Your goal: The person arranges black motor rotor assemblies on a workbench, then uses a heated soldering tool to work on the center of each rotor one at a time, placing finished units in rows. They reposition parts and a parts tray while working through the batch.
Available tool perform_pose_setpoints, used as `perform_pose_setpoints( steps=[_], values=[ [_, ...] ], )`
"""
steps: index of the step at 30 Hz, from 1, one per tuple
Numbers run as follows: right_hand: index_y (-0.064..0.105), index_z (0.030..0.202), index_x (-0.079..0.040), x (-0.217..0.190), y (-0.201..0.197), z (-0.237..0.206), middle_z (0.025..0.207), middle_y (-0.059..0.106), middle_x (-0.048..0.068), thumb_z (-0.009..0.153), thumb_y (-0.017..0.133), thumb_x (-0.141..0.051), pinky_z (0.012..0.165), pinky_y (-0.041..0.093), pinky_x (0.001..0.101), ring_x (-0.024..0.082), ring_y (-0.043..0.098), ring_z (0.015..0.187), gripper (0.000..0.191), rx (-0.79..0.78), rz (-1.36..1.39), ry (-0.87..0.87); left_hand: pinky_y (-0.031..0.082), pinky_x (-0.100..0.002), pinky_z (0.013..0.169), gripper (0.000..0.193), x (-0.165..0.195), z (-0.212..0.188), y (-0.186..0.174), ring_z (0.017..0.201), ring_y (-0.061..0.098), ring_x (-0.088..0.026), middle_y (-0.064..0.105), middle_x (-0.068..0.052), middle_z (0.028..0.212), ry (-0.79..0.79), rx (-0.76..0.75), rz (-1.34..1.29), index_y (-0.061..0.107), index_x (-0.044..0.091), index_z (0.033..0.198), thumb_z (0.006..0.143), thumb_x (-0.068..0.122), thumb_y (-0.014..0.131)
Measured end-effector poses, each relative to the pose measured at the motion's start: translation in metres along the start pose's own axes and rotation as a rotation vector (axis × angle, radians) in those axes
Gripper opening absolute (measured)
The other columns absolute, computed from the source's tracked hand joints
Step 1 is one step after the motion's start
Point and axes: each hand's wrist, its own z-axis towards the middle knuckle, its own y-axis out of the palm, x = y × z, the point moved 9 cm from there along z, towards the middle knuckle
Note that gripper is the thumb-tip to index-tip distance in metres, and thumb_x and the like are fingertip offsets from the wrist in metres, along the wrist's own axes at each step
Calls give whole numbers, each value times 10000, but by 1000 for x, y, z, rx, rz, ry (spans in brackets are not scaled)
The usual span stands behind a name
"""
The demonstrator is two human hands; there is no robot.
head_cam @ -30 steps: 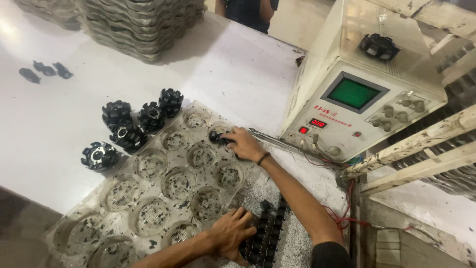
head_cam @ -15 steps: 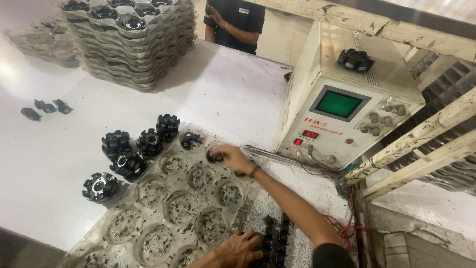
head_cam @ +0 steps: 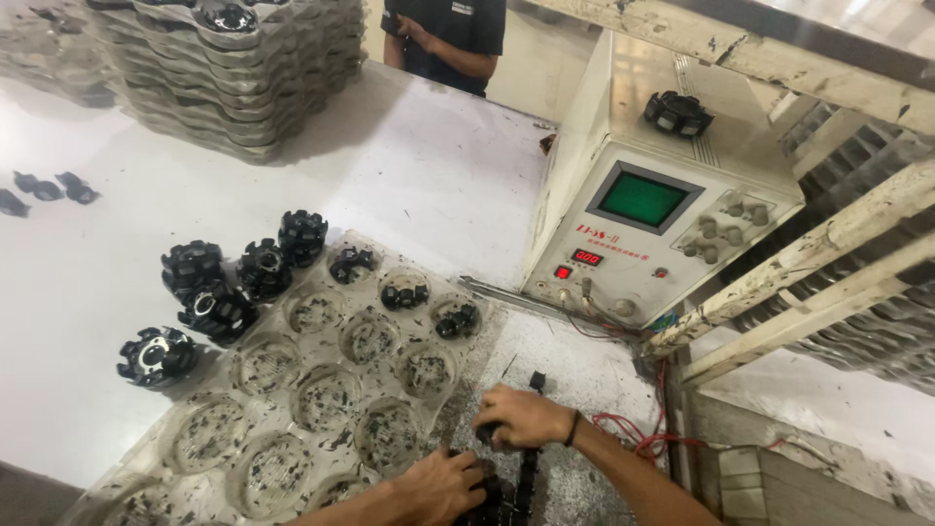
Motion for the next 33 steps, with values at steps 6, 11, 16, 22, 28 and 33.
perform_pose_setpoints(
  steps=[6, 11, 16, 22, 28, 33],
  values=[
    [669, 1330, -131, -28, -32, 86, 1327, 581, 163, 942, 643, -109, 1163, 390, 491, 339, 505, 1308, 390, 386, -179, -81, 562, -440, 626, 334, 11, 6, -16, 1114, 571, -340, 651, -148, 1250, 38, 91, 80, 740, 109, 1098, 778, 198, 704],
    [582, 1396, -158, -12, -27, 97, 1550, 443, 149, 923, 650, -124, 1165, 221, 573, 347, 301, 1471, 479, 282, -67, -69, 561, -474, 674, 440, -20, -38, -101, 1059, 612, -312, 694, -148, 1121, -113, 462, 36, 731, 108, 1011, 733, 449, 724],
    [713, 1270, -206, 29, -61, 10, 1408, 627, 87, 804, 541, 57, 1198, 343, 515, 289, 504, 1397, 562, 409, -210, 3, 601, -389, 713, 661, -186, -109, -137, 1122, 539, -253, 645, -110, 1156, -943, 281, -68, 703, 104, 1048, 827, 719, 599],
    [783, 1124, -196, 48, -22, -59, 1300, 595, 70, 700, 696, 34, 1120, 404, 470, 274, 490, 1284, 489, -46, -15, 163, 580, -431, 734, 778, -238, -111, -138, 1172, 555, -258, 629, -128, 1230, -1004, 256, 240, 656, 49, 1199, 916, 754, 490],
    [712, 1250, -220, 80, -10, -65, 1390, 545, 33, 864, 709, -8, 1114, 442, 377, 258, 495, 1325, 440, 134, 156, 363, 555, -462, 668, 515, -257, -173, -165, 1018, 590, -317, 618, -168, 1110, -1045, 626, 112, 650, 36, 1108, 999, 525, 530],
    [685, 1227, -139, 70, -40, -26, 1313, 612, 76, 810, 695, 53, 1056, 510, 376, 270, 607, 1266, 459, 393, 243, 311, 549, -491, 784, 352, -273, -212, -178, 1085, 575, -408, 612, -217, 1164, -965, 845, 203, 661, 45, 1076, 849, 313, 624]
  ],
)
